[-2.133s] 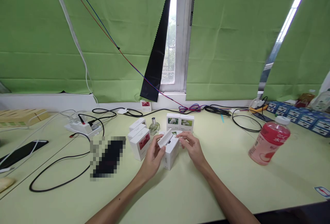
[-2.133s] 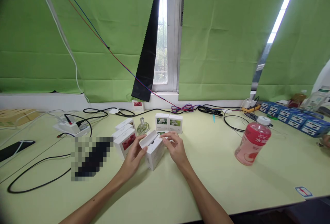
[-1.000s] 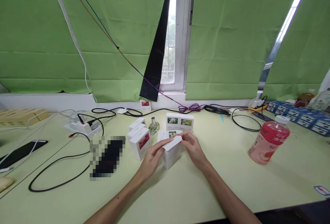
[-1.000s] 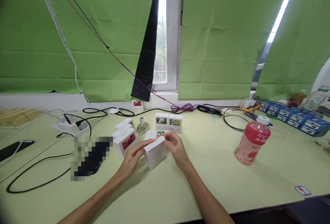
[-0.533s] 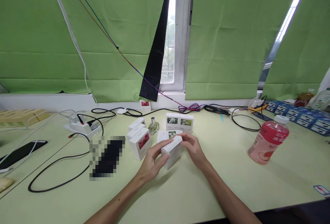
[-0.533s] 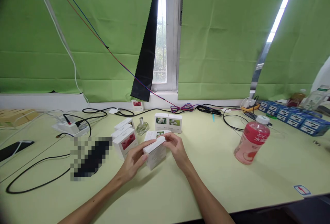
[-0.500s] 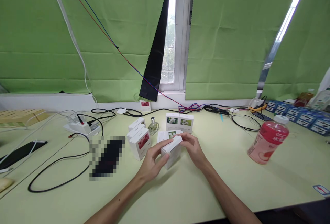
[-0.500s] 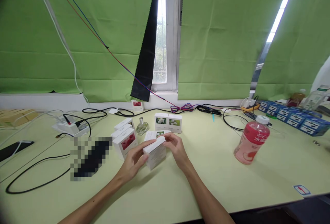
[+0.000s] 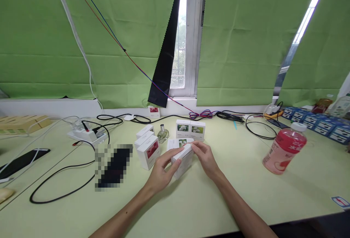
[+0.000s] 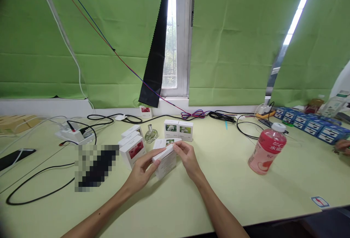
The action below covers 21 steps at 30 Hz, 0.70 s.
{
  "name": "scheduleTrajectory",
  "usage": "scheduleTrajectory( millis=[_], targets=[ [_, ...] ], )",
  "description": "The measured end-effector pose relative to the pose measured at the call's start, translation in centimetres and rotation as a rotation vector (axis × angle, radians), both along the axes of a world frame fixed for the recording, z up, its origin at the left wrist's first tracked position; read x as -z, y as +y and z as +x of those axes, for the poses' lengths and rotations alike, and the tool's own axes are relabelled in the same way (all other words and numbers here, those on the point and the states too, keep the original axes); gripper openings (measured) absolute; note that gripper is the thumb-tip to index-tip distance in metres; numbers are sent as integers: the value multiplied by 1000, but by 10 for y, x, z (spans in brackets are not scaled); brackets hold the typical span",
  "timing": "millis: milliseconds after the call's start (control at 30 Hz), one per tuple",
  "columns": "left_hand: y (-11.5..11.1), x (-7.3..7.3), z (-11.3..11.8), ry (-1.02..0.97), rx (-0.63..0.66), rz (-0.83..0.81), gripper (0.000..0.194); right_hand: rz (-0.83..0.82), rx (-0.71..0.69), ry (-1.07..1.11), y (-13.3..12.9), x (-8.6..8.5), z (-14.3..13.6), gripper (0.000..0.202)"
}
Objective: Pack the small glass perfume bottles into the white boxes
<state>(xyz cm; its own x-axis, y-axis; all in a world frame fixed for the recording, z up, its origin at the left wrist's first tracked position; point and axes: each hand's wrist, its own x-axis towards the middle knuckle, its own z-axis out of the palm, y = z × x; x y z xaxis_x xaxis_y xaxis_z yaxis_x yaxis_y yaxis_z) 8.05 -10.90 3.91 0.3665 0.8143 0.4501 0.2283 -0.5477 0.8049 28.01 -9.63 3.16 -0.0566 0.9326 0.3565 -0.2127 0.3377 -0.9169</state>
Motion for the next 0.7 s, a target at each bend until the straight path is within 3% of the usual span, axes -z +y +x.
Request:
scheduleTrajectory(
  millis=[233, 700],
  targets=[
    [-1, -3, 1, 15, -1, 51, 38, 2, 72, -24, 0, -2, -1, 34],
    [-1, -3, 0, 43, 9, 43, 39, -62, 88, 65, 0, -2, -2, 28]
  ],
)
